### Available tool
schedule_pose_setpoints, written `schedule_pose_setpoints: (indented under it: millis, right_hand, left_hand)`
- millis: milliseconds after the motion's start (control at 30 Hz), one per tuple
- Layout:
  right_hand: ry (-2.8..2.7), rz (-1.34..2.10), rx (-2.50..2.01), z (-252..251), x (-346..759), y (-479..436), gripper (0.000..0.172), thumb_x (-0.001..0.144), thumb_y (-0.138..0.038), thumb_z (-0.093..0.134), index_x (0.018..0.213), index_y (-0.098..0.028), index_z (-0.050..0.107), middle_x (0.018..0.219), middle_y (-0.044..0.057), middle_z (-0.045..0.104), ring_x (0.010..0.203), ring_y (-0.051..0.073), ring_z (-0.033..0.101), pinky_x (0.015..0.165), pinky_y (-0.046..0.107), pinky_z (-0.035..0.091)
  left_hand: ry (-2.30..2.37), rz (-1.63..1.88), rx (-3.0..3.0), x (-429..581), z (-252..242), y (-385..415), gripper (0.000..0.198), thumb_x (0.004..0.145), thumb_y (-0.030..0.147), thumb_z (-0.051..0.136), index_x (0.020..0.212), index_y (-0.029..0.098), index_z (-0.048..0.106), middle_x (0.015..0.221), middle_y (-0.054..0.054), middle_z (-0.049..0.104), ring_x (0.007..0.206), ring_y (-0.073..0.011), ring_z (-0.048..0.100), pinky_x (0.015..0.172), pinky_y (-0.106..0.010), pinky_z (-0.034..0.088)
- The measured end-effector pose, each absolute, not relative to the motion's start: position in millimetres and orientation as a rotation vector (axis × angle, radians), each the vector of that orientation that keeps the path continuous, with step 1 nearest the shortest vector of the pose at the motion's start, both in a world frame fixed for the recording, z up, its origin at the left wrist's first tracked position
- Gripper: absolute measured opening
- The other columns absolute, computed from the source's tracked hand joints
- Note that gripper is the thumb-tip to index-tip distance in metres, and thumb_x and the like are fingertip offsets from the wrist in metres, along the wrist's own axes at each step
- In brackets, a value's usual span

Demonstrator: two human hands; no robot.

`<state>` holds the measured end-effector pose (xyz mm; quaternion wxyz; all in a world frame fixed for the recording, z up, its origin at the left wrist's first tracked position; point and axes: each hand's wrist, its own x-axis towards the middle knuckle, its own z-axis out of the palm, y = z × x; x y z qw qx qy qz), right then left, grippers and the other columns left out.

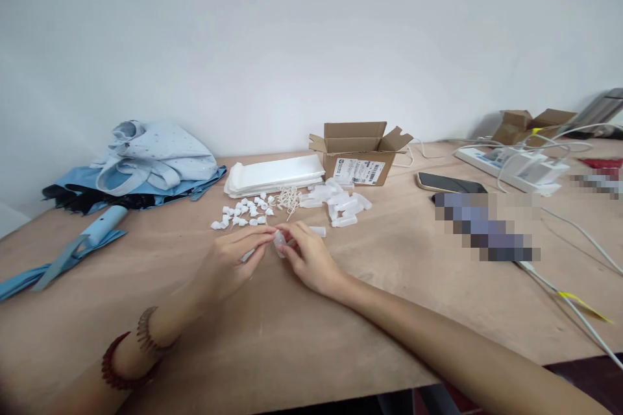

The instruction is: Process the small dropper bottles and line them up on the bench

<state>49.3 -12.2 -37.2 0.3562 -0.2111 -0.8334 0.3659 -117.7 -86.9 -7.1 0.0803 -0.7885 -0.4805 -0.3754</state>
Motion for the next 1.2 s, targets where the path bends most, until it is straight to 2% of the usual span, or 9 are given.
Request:
schedule_pose_setpoints:
  millis: [267,433,600,733,867,967,1100,1200]
  right_hand:
    - [-2.137,0.978,-0.599,-36.6,48.9,-10.9,0.020,0.087,-0.019,0.052,0.107,-0.020,0.054,0.094,0.005,0.060,0.082,0.016,0.058,0.074,0.030,0.048]
    - [-2.150,0.958,-0.614,-36.9,49.6,-10.6,0.018,0.086,-0.019,0.053,0.104,-0.019,0.055,0.090,0.005,0.061,0.080,0.016,0.058,0.073,0.030,0.048]
    - [-2.152,0.955,-0.600,-38.5,48.5,-8.5,0.018,0.088,-0.018,0.050,0.104,-0.018,0.056,0.091,0.005,0.062,0.082,0.016,0.058,0.075,0.030,0.047]
    - [-2.159,0.953,-0.633,-39.2,47.2,-6.4,0.018,0.088,-0.019,0.050,0.103,-0.016,0.058,0.089,0.006,0.063,0.081,0.017,0.058,0.075,0.031,0.046]
    - [-2.187,0.973,-0.631,-37.6,47.5,-7.3,0.019,0.088,-0.020,0.050,0.105,-0.017,0.058,0.089,0.005,0.064,0.078,0.016,0.058,0.073,0.029,0.045]
    - [-2.208,0.982,-0.658,-34.4,48.3,-9.6,0.019,0.088,-0.020,0.051,0.104,-0.016,0.059,0.084,0.004,0.064,0.074,0.015,0.057,0.069,0.028,0.043]
    - [-2.191,1.039,-0.695,-32.0,48.6,-12.1,0.020,0.087,-0.020,0.051,0.103,-0.015,0.061,0.081,0.003,0.063,0.071,0.014,0.055,0.066,0.026,0.041]
    - [-2.167,1.138,-0.676,-33.2,48.2,-13.1,0.020,0.088,-0.023,0.050,0.103,-0.015,0.062,0.081,0.003,0.063,0.072,0.014,0.055,0.066,0.026,0.041]
  left_hand:
    - [-1.250,-1.025,-2.355,-120.8,-8.7,-85.3,0.026,0.083,0.003,0.046,0.099,0.015,0.064,0.105,-0.008,0.069,0.096,-0.0168,0.066,0.086,-0.030,0.056]
    - [-1.172,-0.948,-2.376,-121.3,-5.4,-86.4,0.023,0.086,0.006,0.046,0.093,0.014,0.066,0.102,-0.009,0.070,0.092,-0.0166,0.068,0.081,-0.028,0.058]
    - [-1.136,-0.854,-2.460,-127.2,-10.0,-86.6,0.029,0.085,0.004,0.041,0.099,0.014,0.064,0.108,-0.011,0.068,0.098,-0.0176,0.065,0.085,-0.030,0.056]
    - [-1.178,-0.908,-2.521,-128.3,-12.9,-85.1,0.030,0.085,0.004,0.040,0.101,0.015,0.063,0.107,-0.009,0.068,0.098,-0.0175,0.065,0.083,-0.030,0.056]
    - [-1.356,-1.003,-2.379,-122.4,-7.9,-85.9,0.025,0.086,0.007,0.043,0.103,0.014,0.060,0.105,-0.010,0.066,0.098,-0.0181,0.063,0.086,-0.032,0.054]
    - [-1.426,-0.987,-2.393,-119.4,-6.1,-86.3,0.022,0.087,0.015,0.051,0.108,0.013,0.055,0.109,-0.011,0.062,0.102,-0.0202,0.059,0.089,-0.035,0.051]
    - [-1.481,-0.835,-2.504,-119.9,-8.9,-86.3,0.040,0.080,0.025,0.064,0.115,0.013,0.048,0.117,-0.013,0.055,0.109,-0.0257,0.052,0.092,-0.041,0.047]
    - [-1.500,-0.781,-2.529,-120.4,-10.3,-86.9,0.040,0.078,0.023,0.064,0.113,0.016,0.046,0.115,-0.012,0.055,0.109,-0.0264,0.050,0.091,-0.043,0.045]
